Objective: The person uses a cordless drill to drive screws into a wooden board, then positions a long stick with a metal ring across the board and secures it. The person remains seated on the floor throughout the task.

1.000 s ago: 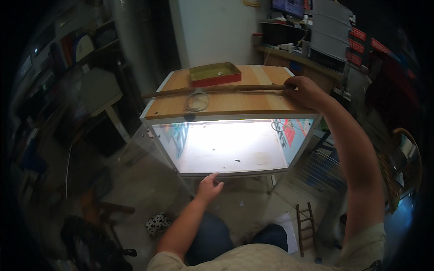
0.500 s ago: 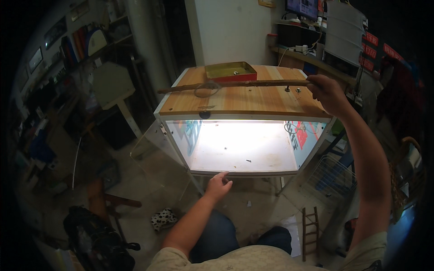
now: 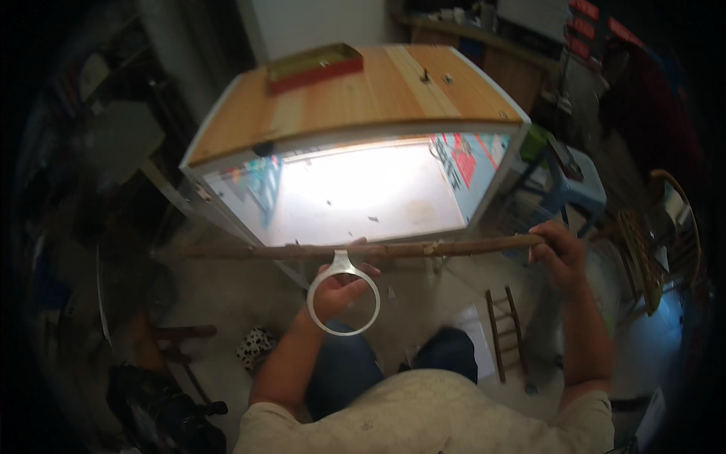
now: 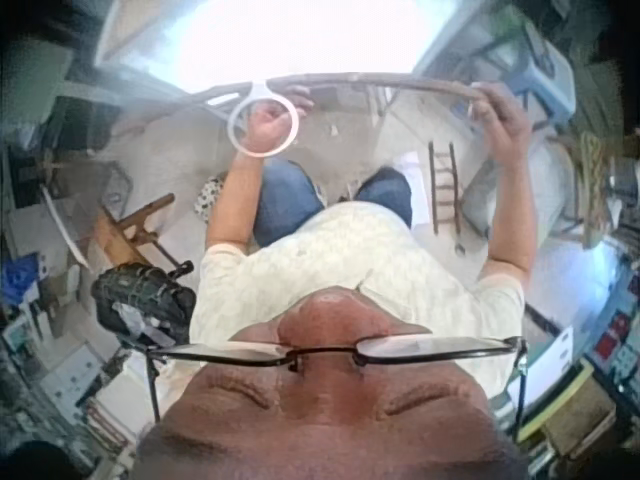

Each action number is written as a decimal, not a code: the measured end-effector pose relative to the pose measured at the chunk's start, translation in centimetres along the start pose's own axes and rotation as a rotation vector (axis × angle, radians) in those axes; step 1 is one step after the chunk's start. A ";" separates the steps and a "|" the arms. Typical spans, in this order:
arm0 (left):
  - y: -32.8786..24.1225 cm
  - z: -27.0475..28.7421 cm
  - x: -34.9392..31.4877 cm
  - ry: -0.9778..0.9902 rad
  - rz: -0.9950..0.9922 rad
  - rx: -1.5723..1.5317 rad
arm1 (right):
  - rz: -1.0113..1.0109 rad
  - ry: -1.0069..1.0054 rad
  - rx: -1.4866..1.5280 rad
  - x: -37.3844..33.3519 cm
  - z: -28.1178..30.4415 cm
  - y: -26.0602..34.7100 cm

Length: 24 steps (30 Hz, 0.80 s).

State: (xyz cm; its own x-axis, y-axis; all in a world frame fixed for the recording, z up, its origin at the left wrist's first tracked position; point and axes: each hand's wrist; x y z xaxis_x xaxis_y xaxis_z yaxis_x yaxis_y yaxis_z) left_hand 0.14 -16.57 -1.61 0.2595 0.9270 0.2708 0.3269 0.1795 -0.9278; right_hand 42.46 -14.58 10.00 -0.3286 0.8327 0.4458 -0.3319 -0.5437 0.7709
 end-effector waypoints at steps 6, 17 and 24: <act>-0.7 -1.4 -0.4 0.249 0.108 -0.669 | -0.348 -0.074 0.171 -8.2 -0.4 -2.9; 1.5 2.6 6.3 -0.389 0.261 -0.420 | -0.584 -0.228 0.539 -3.2 -6.7 -8.4; 2.4 6.3 7.9 -0.615 0.192 -0.350 | -0.824 -0.443 1.046 0.7 -13.1 -10.4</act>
State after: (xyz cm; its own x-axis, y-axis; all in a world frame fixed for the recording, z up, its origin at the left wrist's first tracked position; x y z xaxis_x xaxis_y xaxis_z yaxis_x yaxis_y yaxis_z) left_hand -2.78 -6.69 -3.27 -0.1821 0.9673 -0.1768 0.6249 -0.0249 -0.7803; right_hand 34.10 -9.75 -3.66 0.0035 0.9401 -0.3409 0.5777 0.2763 0.7681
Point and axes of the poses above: each hand's wrist, its own x-axis towards the middle knuckle, its own z-axis out of the back of the hand, y = z × x, and after that the axes turned 5 degrees about -z, right-handed
